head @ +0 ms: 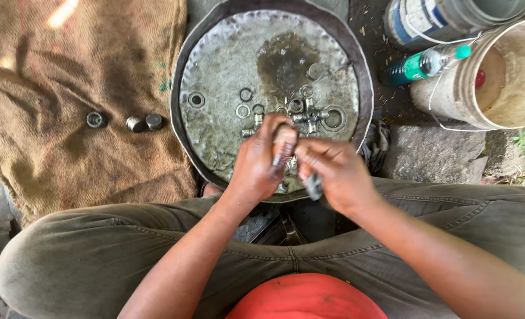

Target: The person sits cross-legged and cleans various small metal parts, including nuts, bolts, and washers, using a cloth. They pick up each item from a metal tray, wipe it thoroughly, and place it back down.

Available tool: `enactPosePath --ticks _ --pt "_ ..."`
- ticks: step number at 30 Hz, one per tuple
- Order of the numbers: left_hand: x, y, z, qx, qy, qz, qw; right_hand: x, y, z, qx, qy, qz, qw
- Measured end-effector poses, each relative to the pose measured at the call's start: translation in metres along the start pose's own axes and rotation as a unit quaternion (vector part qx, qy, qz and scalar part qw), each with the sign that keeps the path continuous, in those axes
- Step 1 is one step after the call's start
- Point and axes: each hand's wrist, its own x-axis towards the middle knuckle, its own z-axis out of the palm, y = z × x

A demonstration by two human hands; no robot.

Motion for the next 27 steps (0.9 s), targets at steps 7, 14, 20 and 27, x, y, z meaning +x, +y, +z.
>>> enactPosePath --ticks 7,14,20,27 --pt "0.002 0.001 0.007 0.003 -0.022 -0.058 0.998 -0.004 0.006 -0.010 -0.213 0.011 -0.129 0.968" --pt "0.003 0.000 0.011 0.042 -0.001 0.030 0.999 -0.008 0.009 -0.018 0.074 -0.013 0.009 0.997" --pt "0.003 0.004 0.009 0.005 -0.022 -0.047 0.999 -0.011 0.001 -0.009 -0.288 0.006 -0.163 0.944" --pt "0.006 0.006 0.008 -0.017 -0.021 0.016 1.000 -0.010 0.002 -0.008 0.007 0.016 -0.024 1.000"
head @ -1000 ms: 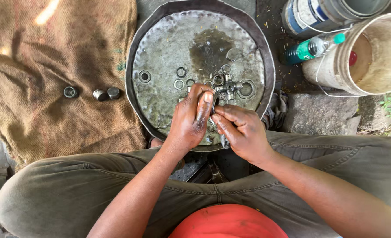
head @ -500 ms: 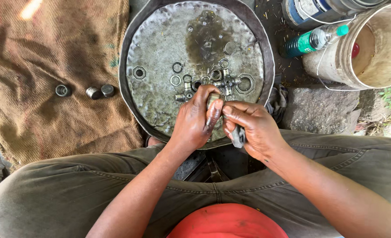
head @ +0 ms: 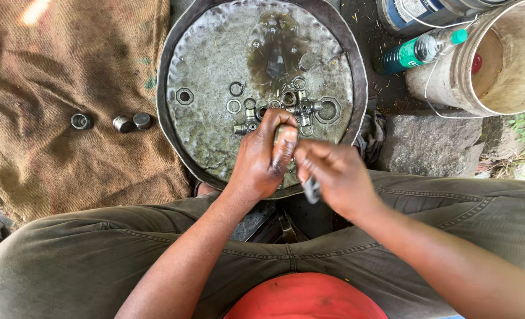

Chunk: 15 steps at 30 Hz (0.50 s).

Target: The person sits cross-legged and cleans various small metal parts, including nuts, bolts, and washers, using a cloth. They pick up each item from a metal tray, wipe it thoroughly, and place it back down.

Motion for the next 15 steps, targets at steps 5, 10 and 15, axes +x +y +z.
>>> enactPosePath --ticks 5,10,15 --pt "-0.003 0.005 -0.001 -0.039 0.009 -0.043 0.998 0.004 0.001 -0.001 -0.218 -0.027 -0.069 0.973" --pt "0.000 0.001 0.000 -0.005 0.027 0.037 0.999 0.001 0.001 0.000 -0.017 0.011 0.031 0.999" --pt "-0.004 -0.005 0.001 -0.005 0.019 -0.028 0.999 -0.002 0.003 0.005 -0.232 -0.010 -0.177 0.957"
